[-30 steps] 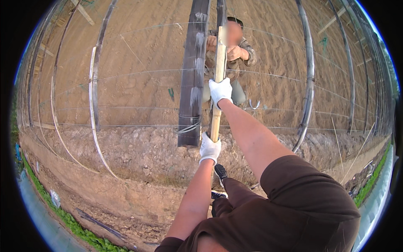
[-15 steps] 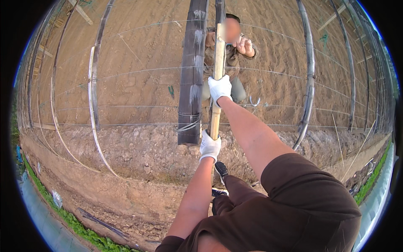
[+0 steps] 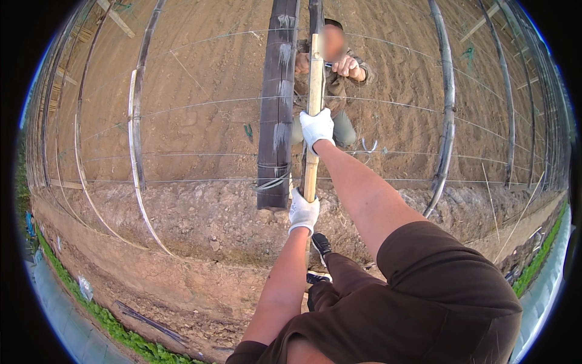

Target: The person hammers wooden stakes into the ground to support a greenhouse frame. They use a hammer to drive the stakes and adjust the position of the metal arches. Another person assists by holding the structure steady.

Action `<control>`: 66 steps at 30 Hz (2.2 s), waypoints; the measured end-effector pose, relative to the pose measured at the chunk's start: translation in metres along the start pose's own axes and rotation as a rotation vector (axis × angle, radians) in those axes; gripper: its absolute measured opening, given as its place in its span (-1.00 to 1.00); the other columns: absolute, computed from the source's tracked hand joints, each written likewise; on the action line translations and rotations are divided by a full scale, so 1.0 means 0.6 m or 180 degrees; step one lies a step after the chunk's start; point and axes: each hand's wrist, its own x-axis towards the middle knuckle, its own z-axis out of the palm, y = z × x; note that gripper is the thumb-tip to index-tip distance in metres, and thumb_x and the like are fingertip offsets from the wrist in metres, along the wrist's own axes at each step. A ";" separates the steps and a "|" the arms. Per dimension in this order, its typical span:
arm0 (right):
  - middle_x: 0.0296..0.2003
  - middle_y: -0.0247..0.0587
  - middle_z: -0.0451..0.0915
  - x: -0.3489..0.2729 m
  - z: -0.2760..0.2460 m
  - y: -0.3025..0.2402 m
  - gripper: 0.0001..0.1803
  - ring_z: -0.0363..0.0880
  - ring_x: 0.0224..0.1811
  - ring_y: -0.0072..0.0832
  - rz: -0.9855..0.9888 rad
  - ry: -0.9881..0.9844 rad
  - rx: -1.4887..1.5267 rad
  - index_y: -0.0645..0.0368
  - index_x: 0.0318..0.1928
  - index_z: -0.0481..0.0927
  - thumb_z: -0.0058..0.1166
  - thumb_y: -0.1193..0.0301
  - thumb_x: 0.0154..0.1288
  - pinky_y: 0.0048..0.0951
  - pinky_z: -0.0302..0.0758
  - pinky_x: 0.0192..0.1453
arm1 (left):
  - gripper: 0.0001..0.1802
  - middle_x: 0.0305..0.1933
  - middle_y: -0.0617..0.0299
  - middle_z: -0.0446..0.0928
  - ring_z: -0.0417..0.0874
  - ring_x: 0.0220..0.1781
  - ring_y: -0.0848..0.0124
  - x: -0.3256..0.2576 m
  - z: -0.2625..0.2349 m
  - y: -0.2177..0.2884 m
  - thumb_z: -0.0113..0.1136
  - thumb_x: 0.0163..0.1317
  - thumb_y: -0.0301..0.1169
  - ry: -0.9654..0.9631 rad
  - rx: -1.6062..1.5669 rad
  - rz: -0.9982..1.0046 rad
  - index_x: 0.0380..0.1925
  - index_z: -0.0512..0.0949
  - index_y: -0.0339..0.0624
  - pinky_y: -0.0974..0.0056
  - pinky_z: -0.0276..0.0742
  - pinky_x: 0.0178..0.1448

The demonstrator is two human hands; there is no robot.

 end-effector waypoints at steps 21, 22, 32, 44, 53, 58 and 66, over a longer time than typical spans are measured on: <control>0.02 0.30 0.70 0.003 0.001 0.004 -0.31 0.71 0.13 0.09 -0.0038 -0.0007 0.0036 0.38 0.11 0.49 0.38 0.07 0.20 -0.10 0.59 0.24 | -0.34 0.14 -0.11 0.68 0.71 0.16 -0.14 0.003 0.005 -0.002 0.39 0.23 -0.17 0.0052 -0.0022 0.0046 0.25 0.34 -0.14 -0.11 0.57 0.23; 0.02 0.30 0.70 0.005 0.001 0.006 -0.31 0.71 0.13 0.09 -0.0031 0.0008 0.0024 0.38 0.11 0.49 0.38 0.07 0.20 -0.10 0.59 0.24 | -0.33 0.14 -0.11 0.67 0.71 0.16 -0.14 0.002 0.005 -0.002 0.39 0.23 -0.17 0.0022 -0.0025 0.0037 0.25 0.34 -0.14 -0.11 0.57 0.23; 0.01 0.28 0.71 0.008 0.003 0.010 -0.31 0.72 0.10 0.08 -0.0026 0.0014 0.0090 0.37 0.11 0.50 0.37 0.07 0.19 -0.10 0.60 0.21 | -0.29 0.13 -0.14 0.68 0.71 0.16 -0.14 0.002 0.003 0.002 0.40 0.23 -0.17 -0.0037 0.0028 -0.0028 0.29 0.32 -0.17 -0.11 0.57 0.24; 0.02 0.29 0.70 0.004 0.001 0.008 -0.33 0.72 0.11 0.07 0.0013 -0.0007 0.0008 0.37 0.11 0.49 0.37 0.08 0.22 -0.09 0.60 0.21 | -0.33 0.09 -0.14 0.70 0.72 0.14 -0.16 -0.005 -0.002 0.010 0.39 0.24 -0.18 -0.0012 0.0070 -0.0063 0.26 0.32 -0.13 -0.11 0.58 0.22; 0.04 0.31 0.69 0.002 -0.002 0.002 -0.30 0.70 0.14 0.09 -0.0035 -0.0071 0.0053 0.40 0.13 0.47 0.37 0.08 0.23 -0.09 0.59 0.24 | -0.34 0.07 -0.10 0.70 0.72 0.12 -0.15 -0.005 -0.001 0.009 0.39 0.23 -0.19 0.0056 0.0016 -0.0014 0.25 0.33 -0.13 -0.12 0.58 0.21; 0.04 0.32 0.69 -0.001 -0.004 -0.002 -0.30 0.70 0.14 0.09 0.0003 -0.0043 -0.0027 0.41 0.13 0.47 0.37 0.07 0.22 -0.09 0.58 0.25 | -0.32 0.11 -0.10 0.69 0.72 0.14 -0.14 -0.003 -0.003 0.006 0.40 0.23 -0.18 -0.0041 0.0019 -0.0022 0.26 0.33 -0.13 -0.12 0.57 0.23; 0.05 0.32 0.69 0.003 0.000 0.003 -0.30 0.69 0.15 0.09 -0.0012 -0.0036 0.0011 0.40 0.12 0.47 0.37 0.07 0.22 -0.09 0.58 0.25 | -0.32 0.15 -0.12 0.67 0.71 0.17 -0.14 0.000 -0.001 0.005 0.40 0.22 -0.17 -0.0018 0.0020 -0.0033 0.26 0.34 -0.14 -0.13 0.56 0.25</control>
